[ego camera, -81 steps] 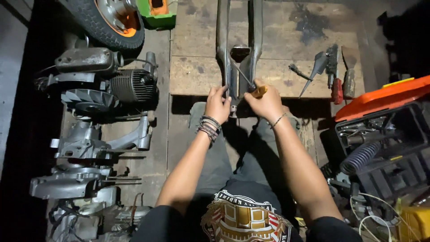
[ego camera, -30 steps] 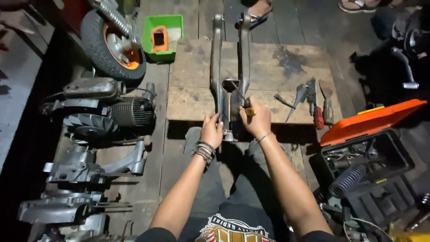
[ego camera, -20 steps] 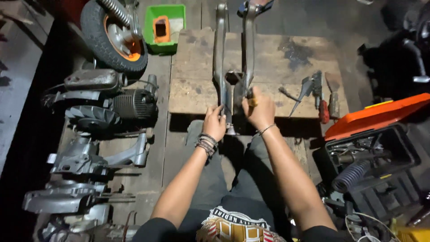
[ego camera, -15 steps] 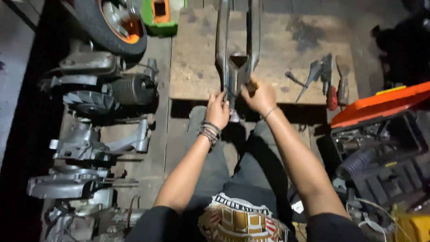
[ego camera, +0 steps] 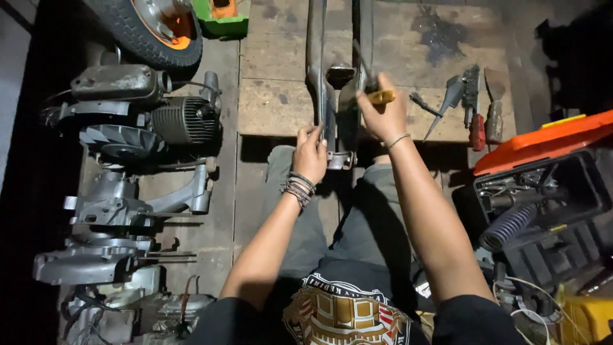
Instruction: Scraping the internal surface of a motorcycle front fork with a small hand tool to remove debris.
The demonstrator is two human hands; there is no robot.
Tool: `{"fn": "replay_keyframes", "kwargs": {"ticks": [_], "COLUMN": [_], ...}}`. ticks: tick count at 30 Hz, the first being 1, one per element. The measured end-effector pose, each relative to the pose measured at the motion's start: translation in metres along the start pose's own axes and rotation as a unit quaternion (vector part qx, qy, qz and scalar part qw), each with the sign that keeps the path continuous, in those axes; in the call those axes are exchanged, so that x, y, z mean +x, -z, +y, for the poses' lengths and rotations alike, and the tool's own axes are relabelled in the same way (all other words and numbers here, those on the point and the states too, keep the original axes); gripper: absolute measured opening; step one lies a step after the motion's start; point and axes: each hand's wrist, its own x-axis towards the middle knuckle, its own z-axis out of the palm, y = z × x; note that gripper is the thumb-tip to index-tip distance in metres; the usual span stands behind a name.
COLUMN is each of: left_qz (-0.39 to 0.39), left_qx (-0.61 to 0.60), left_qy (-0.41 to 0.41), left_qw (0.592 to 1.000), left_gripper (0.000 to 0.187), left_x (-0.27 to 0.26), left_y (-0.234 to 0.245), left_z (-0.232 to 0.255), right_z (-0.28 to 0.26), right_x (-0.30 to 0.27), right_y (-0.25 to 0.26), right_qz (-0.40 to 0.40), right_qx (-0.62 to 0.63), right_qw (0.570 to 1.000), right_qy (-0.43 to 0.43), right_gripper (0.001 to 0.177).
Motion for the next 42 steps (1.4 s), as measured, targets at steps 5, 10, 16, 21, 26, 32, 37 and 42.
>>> {"fn": "replay_keyframes", "kwargs": {"ticks": [5,10,16,21,26,32,37,42], "left_qz": [-0.003,-0.004,0.006,0.009,0.005,0.009,-0.001,-0.006], "left_qx": [0.006,0.007,0.019,0.002,-0.018,-0.018,-0.027,-0.019], "left_qy": [-0.007,-0.007,-0.008,-0.005,0.015,0.006,0.004,-0.007], "left_qw": [1.0,1.0,1.0,1.0,1.0,1.0,1.0,1.0], "left_gripper": [0.042,0.041,0.042,0.039,0.04,0.039,0.038,0.04], "left_x": [0.001,0.002,0.001,0.001,0.0,-0.002,-0.004,-0.004], "left_y": [0.002,0.002,-0.002,-0.002,0.0,0.001,0.005,0.008], "left_z": [0.004,0.002,0.0,0.001,0.009,0.007,0.008,0.016], "right_z": [-0.019,-0.028,-0.048,-0.04,-0.048,-0.044,-0.023,-0.054], "right_x": [-0.001,0.003,0.021,0.032,0.03,0.037,0.037,0.03], "right_y": [0.001,-0.013,-0.03,-0.038,-0.039,-0.035,-0.025,-0.019], "right_qz": [-0.079,0.034,-0.065,-0.114,-0.087,-0.095,-0.14,0.011], "right_qx": [-0.112,0.013,-0.127,-0.212,-0.125,-0.093,-0.134,0.082], "right_qw": [0.99,0.999,0.99,0.968,0.984,0.989,0.98,0.987], "right_qy": [0.021,-0.04,-0.005,0.066,0.09,0.06,0.05,0.14], "right_gripper": [0.043,0.035,0.036,0.036,0.037,0.04,0.039,0.037]}}
